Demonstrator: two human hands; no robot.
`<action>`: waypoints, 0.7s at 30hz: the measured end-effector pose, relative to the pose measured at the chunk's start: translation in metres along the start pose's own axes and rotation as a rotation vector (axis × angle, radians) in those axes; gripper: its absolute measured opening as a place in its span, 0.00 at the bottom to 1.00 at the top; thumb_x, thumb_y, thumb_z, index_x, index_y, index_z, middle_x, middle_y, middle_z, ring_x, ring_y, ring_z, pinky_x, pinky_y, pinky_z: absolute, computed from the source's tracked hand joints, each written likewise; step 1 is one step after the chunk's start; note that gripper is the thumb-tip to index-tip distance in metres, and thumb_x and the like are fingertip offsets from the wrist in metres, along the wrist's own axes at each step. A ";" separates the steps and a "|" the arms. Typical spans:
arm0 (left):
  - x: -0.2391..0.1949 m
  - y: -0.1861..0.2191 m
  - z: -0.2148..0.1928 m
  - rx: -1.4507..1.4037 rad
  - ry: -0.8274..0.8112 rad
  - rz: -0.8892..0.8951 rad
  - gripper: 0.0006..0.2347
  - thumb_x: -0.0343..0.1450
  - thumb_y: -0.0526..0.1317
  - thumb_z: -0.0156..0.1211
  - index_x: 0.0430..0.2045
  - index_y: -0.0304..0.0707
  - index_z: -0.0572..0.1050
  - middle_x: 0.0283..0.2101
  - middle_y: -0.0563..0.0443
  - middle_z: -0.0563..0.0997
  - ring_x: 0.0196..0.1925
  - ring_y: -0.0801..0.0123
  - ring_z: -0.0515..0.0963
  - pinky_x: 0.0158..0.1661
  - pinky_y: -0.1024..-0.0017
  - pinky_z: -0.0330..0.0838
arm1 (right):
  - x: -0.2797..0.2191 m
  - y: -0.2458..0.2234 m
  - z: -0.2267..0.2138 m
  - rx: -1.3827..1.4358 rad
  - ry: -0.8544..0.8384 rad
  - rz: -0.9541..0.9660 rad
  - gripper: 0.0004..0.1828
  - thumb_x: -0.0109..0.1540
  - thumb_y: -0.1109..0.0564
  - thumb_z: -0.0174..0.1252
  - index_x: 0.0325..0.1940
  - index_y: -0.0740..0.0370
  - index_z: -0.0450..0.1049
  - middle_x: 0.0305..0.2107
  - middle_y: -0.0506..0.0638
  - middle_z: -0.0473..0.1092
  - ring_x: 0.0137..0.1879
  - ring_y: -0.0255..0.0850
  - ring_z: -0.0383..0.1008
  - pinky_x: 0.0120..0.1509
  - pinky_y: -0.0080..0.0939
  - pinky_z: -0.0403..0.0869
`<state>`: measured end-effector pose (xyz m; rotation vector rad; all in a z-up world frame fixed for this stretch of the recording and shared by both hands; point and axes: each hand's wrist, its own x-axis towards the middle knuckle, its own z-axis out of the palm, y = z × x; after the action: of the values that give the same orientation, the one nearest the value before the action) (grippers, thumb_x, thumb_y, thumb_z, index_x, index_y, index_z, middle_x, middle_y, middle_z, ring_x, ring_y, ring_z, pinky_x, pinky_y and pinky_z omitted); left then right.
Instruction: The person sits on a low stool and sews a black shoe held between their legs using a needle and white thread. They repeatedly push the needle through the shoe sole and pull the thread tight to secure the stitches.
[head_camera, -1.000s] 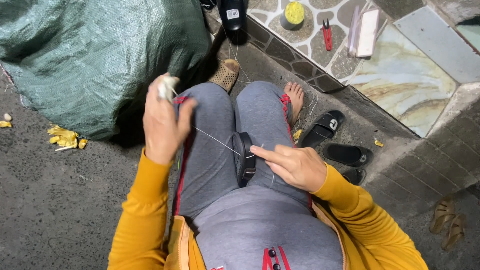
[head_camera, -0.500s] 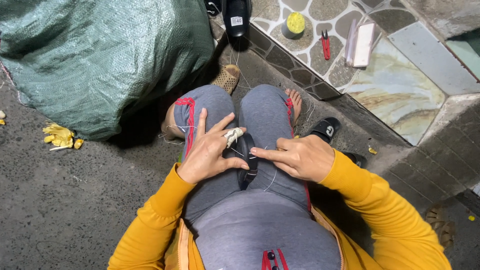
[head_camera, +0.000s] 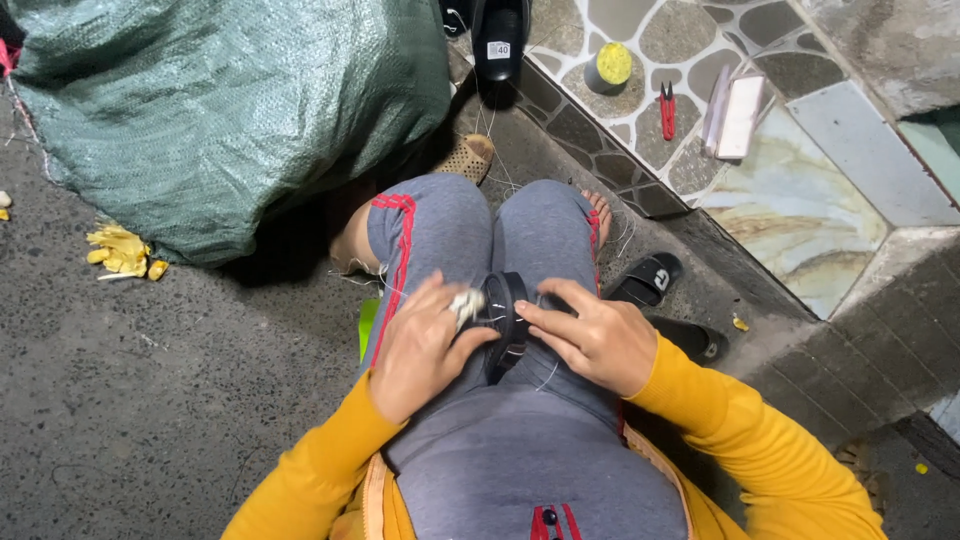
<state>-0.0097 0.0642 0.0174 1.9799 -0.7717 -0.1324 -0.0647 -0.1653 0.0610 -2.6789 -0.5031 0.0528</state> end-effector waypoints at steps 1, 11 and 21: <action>-0.007 -0.001 -0.004 0.001 -0.003 -0.001 0.15 0.64 0.46 0.67 0.26 0.27 0.77 0.37 0.39 0.82 0.47 0.52 0.80 0.59 0.54 0.62 | -0.002 0.001 0.001 0.002 0.001 0.002 0.16 0.62 0.47 0.52 0.53 0.37 0.75 0.40 0.44 0.71 0.29 0.45 0.76 0.30 0.44 0.75; -0.016 -0.006 -0.024 -0.310 -0.137 -0.185 0.03 0.65 0.36 0.63 0.26 0.36 0.79 0.25 0.44 0.80 0.30 0.52 0.81 0.35 0.61 0.75 | -0.017 0.011 0.013 -0.171 0.140 -0.189 0.16 0.65 0.51 0.47 0.54 0.45 0.74 0.28 0.47 0.67 0.28 0.40 0.71 0.29 0.35 0.71; 0.004 0.008 -0.007 -0.837 -0.098 -0.106 0.03 0.68 0.32 0.60 0.28 0.31 0.80 0.35 0.43 0.81 0.35 0.64 0.79 0.41 0.67 0.73 | -0.012 0.017 0.016 -0.181 0.198 -0.289 0.18 0.66 0.53 0.41 0.54 0.48 0.74 0.30 0.49 0.66 0.29 0.39 0.69 0.30 0.35 0.69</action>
<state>-0.0072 0.0648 0.0283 1.2174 -0.5408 -0.5279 -0.0721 -0.1775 0.0394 -2.7141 -0.8585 -0.3534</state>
